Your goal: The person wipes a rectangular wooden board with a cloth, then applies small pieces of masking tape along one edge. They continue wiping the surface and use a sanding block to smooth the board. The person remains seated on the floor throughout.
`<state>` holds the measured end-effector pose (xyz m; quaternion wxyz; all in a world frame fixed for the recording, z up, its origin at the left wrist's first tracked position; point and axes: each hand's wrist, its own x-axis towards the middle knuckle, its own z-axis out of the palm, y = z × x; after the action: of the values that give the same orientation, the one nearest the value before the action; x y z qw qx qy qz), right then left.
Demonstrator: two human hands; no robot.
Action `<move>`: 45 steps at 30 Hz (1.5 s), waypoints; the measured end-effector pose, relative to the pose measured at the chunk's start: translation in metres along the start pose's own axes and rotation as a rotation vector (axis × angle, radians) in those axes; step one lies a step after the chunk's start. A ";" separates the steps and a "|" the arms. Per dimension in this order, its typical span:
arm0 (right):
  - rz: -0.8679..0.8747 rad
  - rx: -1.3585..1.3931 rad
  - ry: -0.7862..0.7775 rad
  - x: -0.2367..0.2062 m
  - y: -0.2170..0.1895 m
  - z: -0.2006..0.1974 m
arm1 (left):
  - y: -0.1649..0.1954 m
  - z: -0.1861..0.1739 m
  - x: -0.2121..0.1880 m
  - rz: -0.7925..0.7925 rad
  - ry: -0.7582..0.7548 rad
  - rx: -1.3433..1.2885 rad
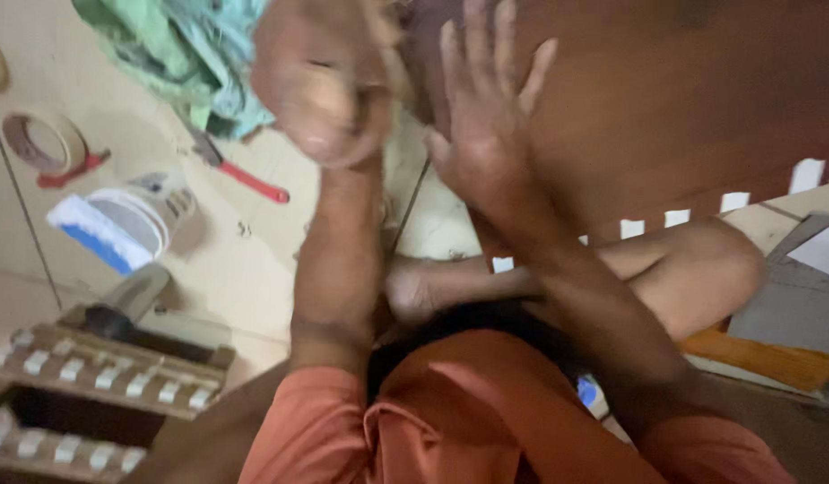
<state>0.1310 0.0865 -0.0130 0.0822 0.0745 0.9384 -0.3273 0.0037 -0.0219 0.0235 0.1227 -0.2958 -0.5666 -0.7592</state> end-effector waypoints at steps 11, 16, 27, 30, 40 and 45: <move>-0.039 -0.051 0.119 0.003 0.005 0.007 | -0.006 -0.016 0.000 0.058 -0.065 0.084; 0.002 0.004 0.126 0.014 0.003 0.006 | -0.009 -0.020 0.004 0.043 -0.011 0.139; 0.005 0.094 0.049 0.014 -0.001 0.002 | -0.033 -0.004 -0.002 0.069 0.044 0.342; -0.016 0.035 0.091 0.016 0.000 -0.003 | -0.046 -0.019 0.003 0.078 0.148 0.450; 0.093 -0.050 0.155 0.028 -0.012 0.028 | -0.022 -0.009 0.012 0.229 -0.085 0.726; 0.120 -0.158 0.146 0.035 -0.005 0.023 | -0.012 -0.001 0.019 0.136 -0.010 0.478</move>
<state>0.0982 0.0709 -0.0350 0.0389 0.1476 0.9586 -0.2405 -0.0175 -0.0164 0.0251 0.2372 -0.2997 -0.7094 -0.5922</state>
